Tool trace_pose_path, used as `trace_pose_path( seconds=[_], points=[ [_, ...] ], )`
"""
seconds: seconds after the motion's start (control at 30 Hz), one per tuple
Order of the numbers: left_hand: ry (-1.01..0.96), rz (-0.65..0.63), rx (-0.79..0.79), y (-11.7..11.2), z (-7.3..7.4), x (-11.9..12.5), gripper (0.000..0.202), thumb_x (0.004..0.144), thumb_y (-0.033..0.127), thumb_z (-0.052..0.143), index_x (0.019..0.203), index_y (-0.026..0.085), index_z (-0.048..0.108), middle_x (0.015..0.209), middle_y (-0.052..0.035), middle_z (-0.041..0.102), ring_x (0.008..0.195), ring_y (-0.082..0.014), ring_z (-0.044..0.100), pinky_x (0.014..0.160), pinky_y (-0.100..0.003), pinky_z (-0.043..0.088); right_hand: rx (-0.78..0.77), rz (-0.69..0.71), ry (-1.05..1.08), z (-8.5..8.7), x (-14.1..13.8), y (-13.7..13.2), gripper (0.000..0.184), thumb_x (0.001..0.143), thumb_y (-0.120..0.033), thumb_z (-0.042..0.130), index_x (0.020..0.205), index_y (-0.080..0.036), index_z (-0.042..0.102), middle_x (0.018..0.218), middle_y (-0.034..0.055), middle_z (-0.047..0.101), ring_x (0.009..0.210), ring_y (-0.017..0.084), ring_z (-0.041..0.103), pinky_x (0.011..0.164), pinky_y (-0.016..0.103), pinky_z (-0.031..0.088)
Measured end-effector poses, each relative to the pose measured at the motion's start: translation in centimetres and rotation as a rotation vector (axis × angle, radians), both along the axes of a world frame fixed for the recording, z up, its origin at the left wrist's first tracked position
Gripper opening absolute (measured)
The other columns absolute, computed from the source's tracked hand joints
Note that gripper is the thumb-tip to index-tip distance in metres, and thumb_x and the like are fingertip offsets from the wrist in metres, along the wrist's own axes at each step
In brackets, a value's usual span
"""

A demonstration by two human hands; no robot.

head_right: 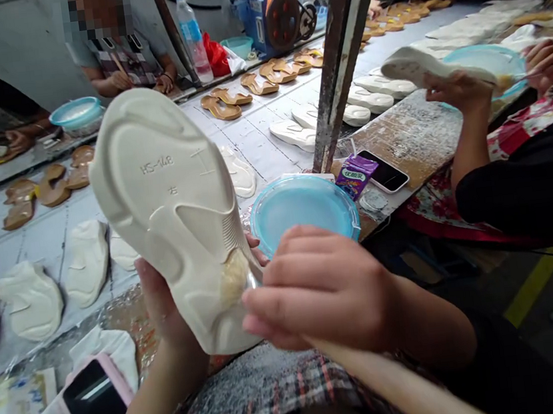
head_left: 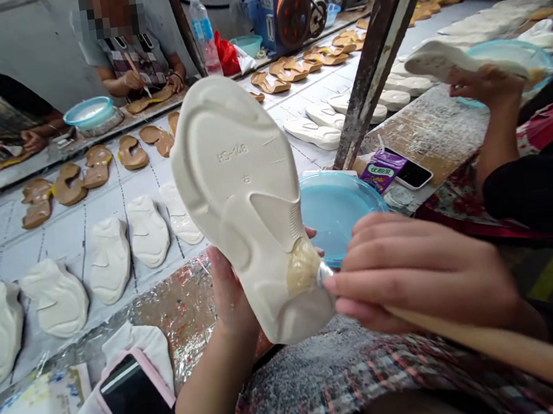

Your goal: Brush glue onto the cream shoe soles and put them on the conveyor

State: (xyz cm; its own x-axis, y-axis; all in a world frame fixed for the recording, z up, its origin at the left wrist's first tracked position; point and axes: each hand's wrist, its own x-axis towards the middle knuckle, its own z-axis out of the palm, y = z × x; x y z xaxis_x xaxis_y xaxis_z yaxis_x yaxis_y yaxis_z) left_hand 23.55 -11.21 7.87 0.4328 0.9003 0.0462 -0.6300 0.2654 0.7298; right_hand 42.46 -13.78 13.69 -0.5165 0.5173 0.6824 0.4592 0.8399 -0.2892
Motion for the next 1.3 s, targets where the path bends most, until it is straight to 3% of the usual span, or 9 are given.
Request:
trace_pose_path(
  seconds=[0.33,0.5,0.6,0.73,0.83,0.93,1.0,1.1,1.3],
  points=[
    [-0.066,0.093,-0.124,0.2,1.9,-1.1,0.082,0.093,0.08,0.03,0.124,0.015,0.071,0.111,-0.0134,0.074,0.088,-0.0298,0.072,0.076,-0.043,0.062,-0.167,0.195,0.05,-0.3,0.8,-0.8,0.021,0.103,-0.024,0.055,0.09,-0.013,0.066,0.063,0.0028,0.064,0.058,0.013,0.06,0.063,0.03,0.051],
    [-0.064,0.099,-0.121,1.0,2.0,-1.1,0.082,0.093,0.08,0.032,0.12,0.013,0.071,0.11,-0.0147,0.075,0.088,-0.0305,0.073,0.083,-0.046,0.061,-0.107,0.106,0.15,-0.7,0.6,-0.5,0.018,0.102,-0.022,0.056,0.091,-0.013,0.067,0.069,0.0053,0.067,0.062,0.014,0.065,0.066,0.03,0.053],
    [-0.025,0.195,-0.103,1.3,1.8,-0.8,0.077,0.094,0.078,0.032,0.117,0.016,0.073,0.107,-0.0124,0.076,0.085,-0.0289,0.074,0.082,-0.045,0.062,-0.082,0.168,0.106,-0.9,0.4,-0.4,0.025,0.105,-0.025,0.051,0.087,-0.015,0.065,0.06,0.0026,0.063,0.055,0.013,0.06,0.061,0.03,0.052],
    [0.01,0.358,-0.087,1.3,1.5,1.2,0.069,0.09,0.078,0.043,0.114,0.021,0.074,0.104,-0.01,0.077,0.116,-0.0344,0.069,0.097,-0.045,0.058,-0.171,0.135,0.127,0.2,-0.3,0.4,0.017,0.103,-0.029,0.059,0.096,-0.015,0.068,0.073,0.0051,0.07,0.069,0.014,0.067,0.071,0.031,0.056],
    [0.007,0.38,-0.103,1.2,1.3,2.4,0.064,0.088,0.076,0.051,0.115,0.022,0.074,0.109,-0.0093,0.076,0.128,-0.0366,0.062,0.102,-0.046,0.055,-0.082,0.03,0.24,0.1,-1.7,0.8,0.019,0.103,-0.031,0.06,0.091,-0.018,0.068,0.074,0.0043,0.071,0.07,0.014,0.067,0.071,0.031,0.055],
    [-0.019,0.387,-0.181,1.5,1.5,2.3,0.068,0.09,0.078,0.044,0.106,0.019,0.075,0.102,-0.0118,0.076,0.122,-0.0361,0.065,0.1,-0.046,0.056,0.032,0.126,0.137,-0.8,-2.6,0.2,0.035,0.107,-0.029,0.047,0.079,-0.018,0.064,0.058,0.0009,0.061,0.054,0.013,0.057,0.057,0.031,0.048],
    [-0.052,0.426,-0.206,1.7,1.8,1.9,0.067,0.093,0.076,0.039,0.105,0.019,0.074,0.096,-0.0112,0.076,0.114,-0.0337,0.069,0.099,-0.046,0.056,-0.027,0.203,0.09,-1.3,-2.3,-0.3,0.039,0.108,-0.03,0.043,0.078,-0.016,0.064,0.054,0.0005,0.057,0.05,0.013,0.053,0.054,0.032,0.045],
    [-0.078,0.472,-0.185,2.1,2.2,1.5,0.065,0.096,0.073,0.037,0.108,0.02,0.072,0.095,-0.0103,0.076,0.108,-0.0311,0.071,0.099,-0.044,0.056,-0.194,0.151,0.243,-1.5,-1.5,-0.2,0.029,0.105,-0.031,0.053,0.087,-0.013,0.067,0.065,0.0053,0.065,0.061,0.015,0.062,0.064,0.032,0.052],
    [-0.035,0.46,-0.229,3.2,1.5,0.6,0.066,0.096,0.075,0.036,0.102,0.02,0.073,0.083,-0.008,0.074,0.1,-0.0314,0.073,0.095,-0.045,0.058,-0.154,0.233,0.24,-2.9,-0.4,0.2,0.026,0.103,-0.024,0.052,0.083,-0.015,0.065,0.059,0.0031,0.062,0.052,0.013,0.057,0.055,0.03,0.048]
  ],
)
